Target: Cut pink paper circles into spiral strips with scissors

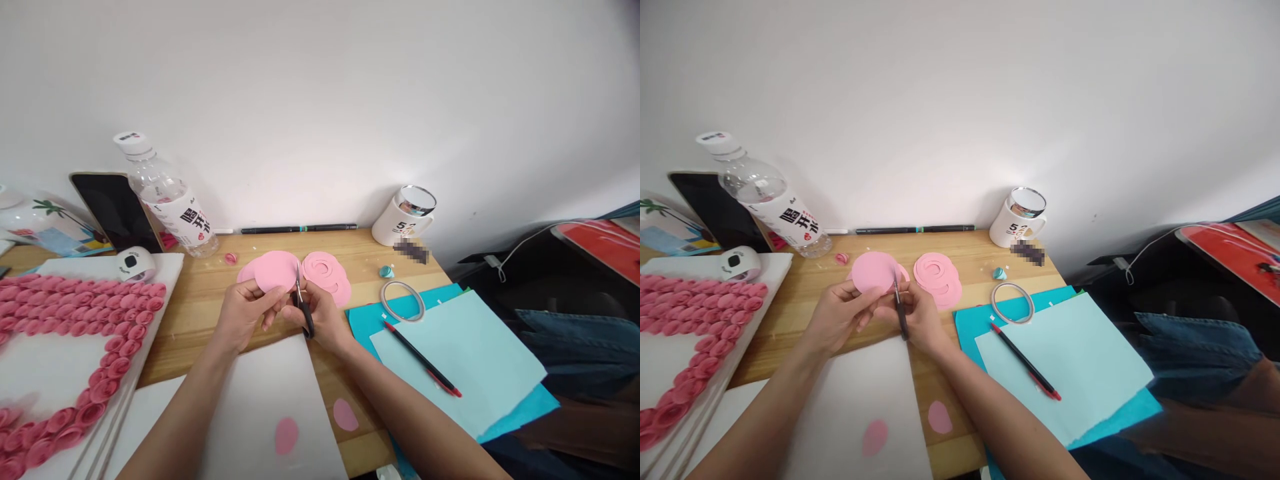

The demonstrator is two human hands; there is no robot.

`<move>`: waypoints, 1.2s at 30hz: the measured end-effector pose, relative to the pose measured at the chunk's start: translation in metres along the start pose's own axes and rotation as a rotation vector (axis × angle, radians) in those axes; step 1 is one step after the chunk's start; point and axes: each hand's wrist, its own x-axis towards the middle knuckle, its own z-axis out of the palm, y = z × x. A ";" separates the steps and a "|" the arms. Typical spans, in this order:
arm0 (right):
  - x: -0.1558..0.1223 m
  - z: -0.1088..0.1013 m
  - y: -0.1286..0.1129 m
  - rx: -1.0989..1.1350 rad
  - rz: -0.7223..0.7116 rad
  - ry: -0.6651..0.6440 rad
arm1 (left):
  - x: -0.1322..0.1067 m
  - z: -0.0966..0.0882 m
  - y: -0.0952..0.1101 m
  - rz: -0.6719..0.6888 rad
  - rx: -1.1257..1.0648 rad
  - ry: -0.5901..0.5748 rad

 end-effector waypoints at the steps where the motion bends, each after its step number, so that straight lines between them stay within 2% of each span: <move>1: 0.000 -0.001 0.000 0.003 -0.001 -0.004 | 0.000 0.000 0.000 0.001 0.008 -0.001; 22: -0.001 -0.002 -0.004 -0.043 0.059 0.009 | 0.000 -0.001 0.007 -0.005 -0.059 0.044; 28: -0.001 -0.004 0.002 -0.023 0.071 0.001 | 0.000 -0.002 0.007 0.010 -0.064 0.054; 36: -0.002 -0.001 -0.004 -0.041 0.089 0.018 | 0.002 -0.004 0.004 0.052 -0.119 0.075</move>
